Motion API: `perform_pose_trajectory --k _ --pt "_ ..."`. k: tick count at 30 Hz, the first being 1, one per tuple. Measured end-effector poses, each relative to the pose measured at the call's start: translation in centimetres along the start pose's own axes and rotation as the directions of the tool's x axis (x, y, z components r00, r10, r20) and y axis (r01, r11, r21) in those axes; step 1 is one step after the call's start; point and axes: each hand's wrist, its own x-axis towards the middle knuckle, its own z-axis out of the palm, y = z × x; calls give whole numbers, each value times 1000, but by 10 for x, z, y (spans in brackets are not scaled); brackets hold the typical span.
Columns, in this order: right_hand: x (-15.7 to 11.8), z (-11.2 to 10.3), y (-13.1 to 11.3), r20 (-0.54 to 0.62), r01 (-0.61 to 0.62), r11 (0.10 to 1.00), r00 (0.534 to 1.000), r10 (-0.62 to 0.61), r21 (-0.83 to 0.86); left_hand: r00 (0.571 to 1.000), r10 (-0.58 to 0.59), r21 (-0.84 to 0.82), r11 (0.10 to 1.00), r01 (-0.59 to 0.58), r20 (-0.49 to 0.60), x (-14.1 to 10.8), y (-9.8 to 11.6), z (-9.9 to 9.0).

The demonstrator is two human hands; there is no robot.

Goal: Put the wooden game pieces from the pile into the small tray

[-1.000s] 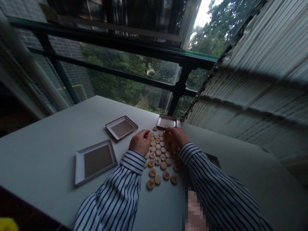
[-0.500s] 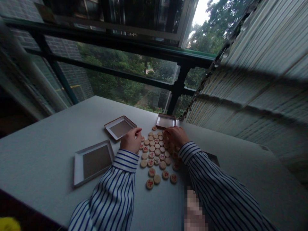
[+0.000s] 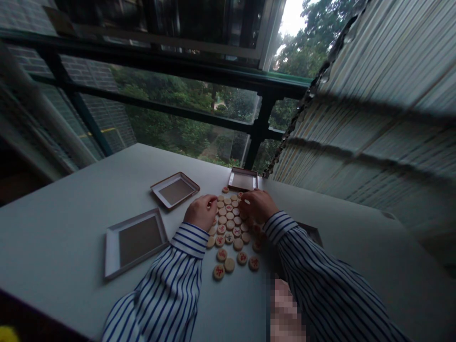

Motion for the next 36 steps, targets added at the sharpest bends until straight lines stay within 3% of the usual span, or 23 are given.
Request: perform_pose_trajectory --k 15,23,29,31,33,36 --pt "13 -7 -9 95 -118 992 988 121 -38 999 43 -13 999 -43 -2 -3 6 6" --pt "15 0 -12 70 -172 985 982 173 -11 994 99 -26 995 -100 -41 -4 4 9" --pt "12 -4 0 16 -171 984 985 171 52 992 109 -12 994 -110 -60 -5 8 10" --pt "10 -5 6 -11 -155 980 987 158 124 991 125 -16 992 -126 -55 -5 9 10" --pt "9 -5 12 -22 -120 939 991 134 321 987 150 -24 988 -151 -56 -5 10 11" --pt "6 -3 18 28 -97 756 994 104 648 979 188 -29 981 -191 -73 -6 13 13"
